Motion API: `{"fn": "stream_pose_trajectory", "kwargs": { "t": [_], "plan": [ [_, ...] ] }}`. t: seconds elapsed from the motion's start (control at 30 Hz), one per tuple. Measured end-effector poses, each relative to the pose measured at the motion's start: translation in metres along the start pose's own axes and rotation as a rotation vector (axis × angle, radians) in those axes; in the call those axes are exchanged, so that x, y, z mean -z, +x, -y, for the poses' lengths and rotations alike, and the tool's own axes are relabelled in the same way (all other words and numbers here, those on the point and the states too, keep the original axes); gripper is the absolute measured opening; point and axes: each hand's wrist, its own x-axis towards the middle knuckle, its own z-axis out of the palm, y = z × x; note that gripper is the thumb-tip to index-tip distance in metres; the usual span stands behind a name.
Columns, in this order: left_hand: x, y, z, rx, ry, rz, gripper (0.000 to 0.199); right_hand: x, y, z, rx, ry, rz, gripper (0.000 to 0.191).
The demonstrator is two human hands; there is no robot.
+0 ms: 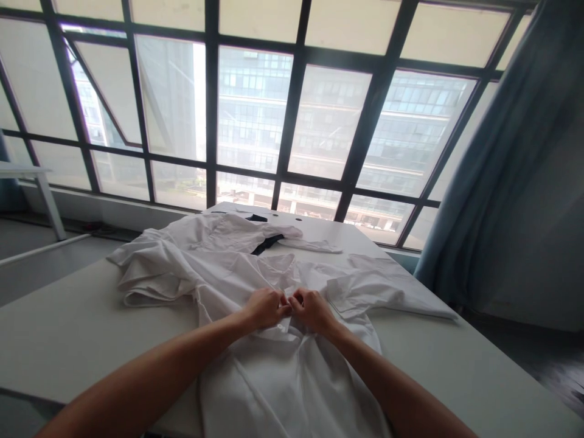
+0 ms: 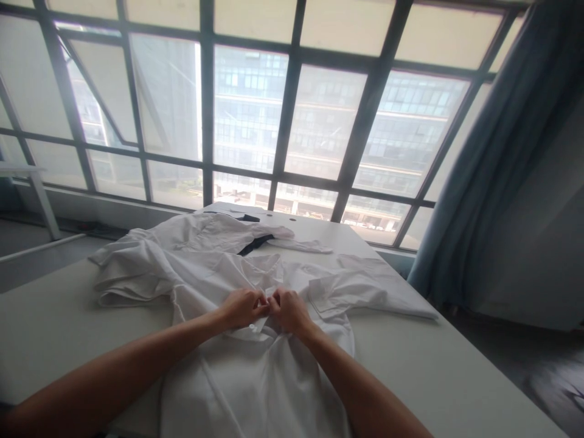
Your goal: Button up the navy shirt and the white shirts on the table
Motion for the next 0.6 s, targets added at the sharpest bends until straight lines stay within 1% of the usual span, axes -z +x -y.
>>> {"fn": "stream_pose_trajectory", "kwargs": {
  "t": [0.1,0.23,0.3,0.37,0.47,0.6],
  "plan": [
    [-0.0003,-0.0008,-0.0019,-0.007,0.035,0.004,0.031,-0.0031,0.0011,-0.0013,-0.003,-0.073,0.032,0.030],
    [0.0034,-0.0025,-0.0036,0.000,-0.014,0.009,0.032,-0.0009,0.0020,-0.0023,0.022,-0.100,0.080,0.024],
    [0.0045,-0.0032,-0.0043,0.022,-0.042,-0.002,0.031,0.0003,0.0028,-0.0031,0.034,-0.038,0.071,0.023],
    [0.0045,-0.0033,-0.0046,0.037,-0.060,-0.016,0.032,0.0005,0.0040,-0.0043,0.069,0.079,0.045,0.024],
    [0.0029,-0.0028,-0.0042,0.028,-0.049,-0.023,0.030,-0.0013,0.0061,-0.0067,0.108,0.237,0.021,0.025],
    [0.0006,-0.0013,-0.0011,0.004,0.002,-0.021,0.027,-0.0045,0.0079,-0.0095,0.107,0.263,0.013,0.025]
  ]
}}
